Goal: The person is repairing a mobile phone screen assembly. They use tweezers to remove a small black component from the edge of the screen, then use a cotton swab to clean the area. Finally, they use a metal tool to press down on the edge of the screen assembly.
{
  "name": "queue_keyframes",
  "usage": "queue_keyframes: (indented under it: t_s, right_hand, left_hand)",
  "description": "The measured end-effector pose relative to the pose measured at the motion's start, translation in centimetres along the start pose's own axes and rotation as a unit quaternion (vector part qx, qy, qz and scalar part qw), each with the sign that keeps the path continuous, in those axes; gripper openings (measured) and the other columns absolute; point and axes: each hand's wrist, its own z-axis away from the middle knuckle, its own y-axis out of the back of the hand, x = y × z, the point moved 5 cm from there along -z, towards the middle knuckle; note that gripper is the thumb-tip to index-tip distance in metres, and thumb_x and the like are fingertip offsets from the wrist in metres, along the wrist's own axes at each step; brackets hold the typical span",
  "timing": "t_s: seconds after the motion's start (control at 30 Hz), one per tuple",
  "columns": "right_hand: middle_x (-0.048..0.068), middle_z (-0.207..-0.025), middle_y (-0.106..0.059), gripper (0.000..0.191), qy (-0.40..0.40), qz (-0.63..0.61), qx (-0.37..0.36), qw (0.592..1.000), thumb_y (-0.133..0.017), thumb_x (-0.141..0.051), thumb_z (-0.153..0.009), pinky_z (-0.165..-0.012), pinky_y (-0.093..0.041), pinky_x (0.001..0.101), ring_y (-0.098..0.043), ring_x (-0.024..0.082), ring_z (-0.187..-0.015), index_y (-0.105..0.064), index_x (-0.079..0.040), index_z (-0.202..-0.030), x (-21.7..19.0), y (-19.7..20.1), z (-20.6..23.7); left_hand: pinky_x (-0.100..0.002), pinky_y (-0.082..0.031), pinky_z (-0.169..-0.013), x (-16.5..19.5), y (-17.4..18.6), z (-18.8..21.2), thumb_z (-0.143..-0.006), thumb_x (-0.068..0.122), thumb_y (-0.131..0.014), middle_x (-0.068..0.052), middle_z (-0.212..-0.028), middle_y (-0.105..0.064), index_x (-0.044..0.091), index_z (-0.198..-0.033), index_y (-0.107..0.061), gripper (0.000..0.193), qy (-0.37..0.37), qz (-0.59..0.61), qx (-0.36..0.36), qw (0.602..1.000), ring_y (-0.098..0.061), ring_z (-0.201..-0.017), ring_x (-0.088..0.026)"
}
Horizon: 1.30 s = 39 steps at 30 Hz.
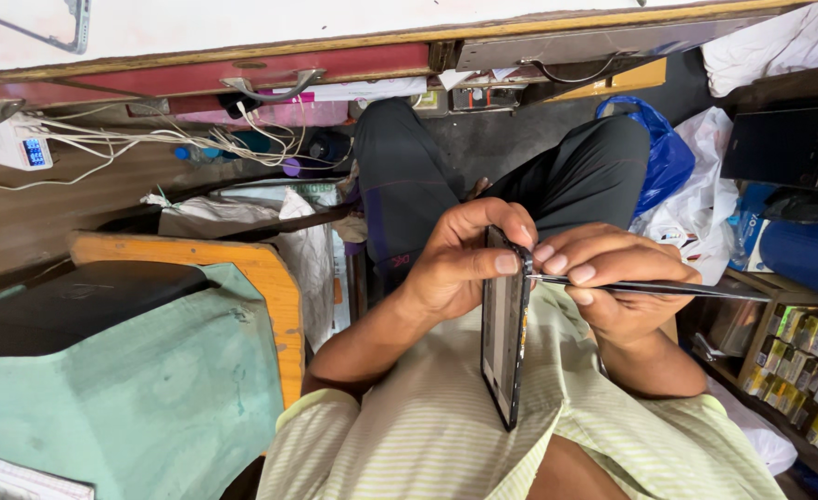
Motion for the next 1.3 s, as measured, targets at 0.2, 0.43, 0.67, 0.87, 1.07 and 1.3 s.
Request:
queue_keyframes:
  t_s: [0.2, 0.43, 0.67, 0.87, 1.07, 1.3]
  right_hand:
    - [0.017, -0.098, -0.073, 0.017, 0.006, -0.006, -0.004, 1.000, -0.079, -0.010, -0.094, -0.081, -0.066, 0.0431, -0.076, 0.031, -0.087, -0.066, 0.001, -0.097, -0.05, -0.20, 0.09]
    - [0.017, -0.099, -0.073, 0.016, 0.010, 0.018, -0.018, 1.000, -0.078, -0.011, -0.095, -0.082, -0.066, 0.0425, -0.076, 0.032, -0.087, -0.067, 0.001, -0.098, -0.37, -0.11, 0.04]
    - [0.017, -0.097, -0.073, 0.017, 0.016, -0.009, 0.003, 1.000, -0.079, -0.012, -0.094, -0.080, -0.066, 0.0428, -0.076, 0.031, -0.086, -0.066, 0.000, -0.098, 0.08, -0.02, 0.20]
    - [0.017, -0.098, -0.073, 0.017, 0.007, 0.014, -0.017, 1.000, -0.079, -0.011, -0.095, -0.081, -0.066, 0.0426, -0.076, 0.032, -0.087, -0.066, 0.000, -0.097, -0.22, 0.12, 0.29]
    - [0.017, -0.094, -0.073, 0.019, 0.005, -0.009, 0.011, 1.000, -0.080, -0.012, -0.095, -0.082, -0.066, 0.0433, -0.075, 0.031, -0.087, -0.066, 0.001, -0.100, 0.06, 0.05, 0.19]
    - [0.018, -0.097, -0.073, 0.018, 0.016, 0.009, 0.001, 1.000, -0.078, -0.010, -0.095, -0.082, -0.066, 0.0429, -0.076, 0.031, -0.088, -0.066, 0.001, -0.100, -0.47, -0.15, 0.01]
  left_hand:
    - [-0.033, -0.060, -0.084, -0.03, 0.08, 0.19, -0.098, -0.005, -0.071, -0.012, -0.105, -0.063, -0.001, -0.113, -0.066, 0.016, -0.004, -0.006, -0.005, 1.000, -0.069, -0.092, -0.019]
    - [-0.032, -0.058, -0.085, 0.01, -0.01, 0.29, -0.098, -0.005, -0.071, -0.012, -0.105, -0.063, -0.002, -0.114, -0.067, 0.017, -0.008, -0.018, -0.002, 1.000, -0.069, -0.092, -0.019]
    - [-0.032, -0.059, -0.084, -0.03, -0.06, 0.24, -0.097, -0.005, -0.070, -0.012, -0.105, -0.063, -0.001, -0.113, -0.067, 0.017, 0.000, -0.017, 0.002, 1.000, -0.070, -0.092, -0.020]
    - [-0.032, -0.059, -0.085, -0.10, -0.15, 0.17, -0.098, -0.006, -0.070, -0.012, -0.105, -0.063, -0.002, -0.113, -0.067, 0.016, -0.003, -0.016, -0.002, 1.000, -0.069, -0.093, -0.019]
    - [-0.032, -0.059, -0.084, -0.14, -0.10, 0.16, -0.098, -0.006, -0.070, -0.012, -0.105, -0.064, -0.002, -0.113, -0.067, 0.016, 0.001, -0.014, 0.000, 1.000, -0.070, -0.092, -0.020]
    - [-0.031, -0.058, -0.084, -0.12, -0.05, 0.23, -0.099, -0.006, -0.069, -0.012, -0.105, -0.064, -0.002, -0.113, -0.067, 0.016, -0.003, -0.018, 0.004, 1.000, -0.069, -0.093, -0.018]
